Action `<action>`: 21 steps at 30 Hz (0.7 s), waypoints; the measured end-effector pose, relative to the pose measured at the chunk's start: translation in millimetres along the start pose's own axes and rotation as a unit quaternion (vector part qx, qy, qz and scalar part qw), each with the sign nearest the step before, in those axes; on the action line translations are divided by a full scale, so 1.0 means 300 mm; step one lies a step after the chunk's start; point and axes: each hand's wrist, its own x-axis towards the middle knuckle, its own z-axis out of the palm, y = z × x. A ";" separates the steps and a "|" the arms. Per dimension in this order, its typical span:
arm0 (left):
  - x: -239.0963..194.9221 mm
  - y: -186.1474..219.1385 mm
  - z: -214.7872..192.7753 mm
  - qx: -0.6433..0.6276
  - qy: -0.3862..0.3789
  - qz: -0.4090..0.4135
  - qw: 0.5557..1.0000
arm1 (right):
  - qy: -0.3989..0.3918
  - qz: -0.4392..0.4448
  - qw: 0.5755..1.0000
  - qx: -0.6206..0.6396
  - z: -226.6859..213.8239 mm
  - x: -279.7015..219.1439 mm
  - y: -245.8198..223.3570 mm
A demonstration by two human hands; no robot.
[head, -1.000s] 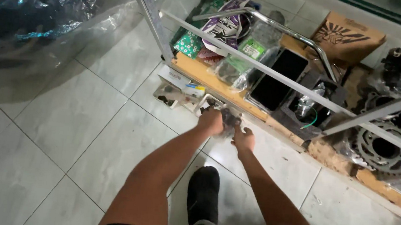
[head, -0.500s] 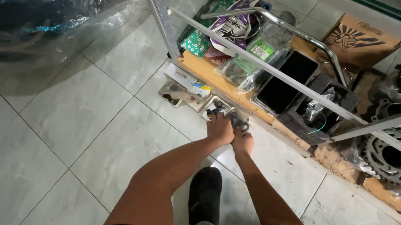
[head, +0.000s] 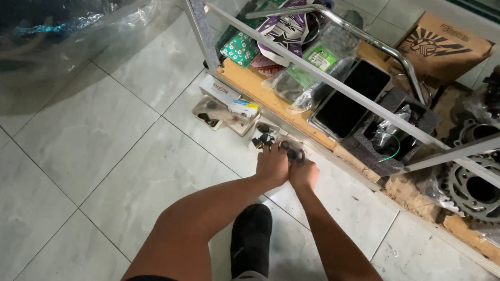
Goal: The person organizes various mechanical parts and accessories on a tiled floor and a glass shelf. They handle a patterned cloth, a small box, a metal handlebar, a clutch basket, and several packaged items, placing them on the shelf or floor.
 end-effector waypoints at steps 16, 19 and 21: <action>0.084 -0.083 0.159 -0.095 -0.057 -0.036 0.993 | -0.021 0.052 0.997 0.046 -0.051 -0.080 0.090; 0.092 -0.135 0.162 -0.140 -0.058 -0.055 0.987 | -0.004 0.067 0.997 0.045 -0.025 -0.065 0.094; 0.094 -0.167 0.133 -0.173 -0.053 -0.069 0.981 | 0.003 0.080 0.995 0.052 -0.021 -0.060 0.096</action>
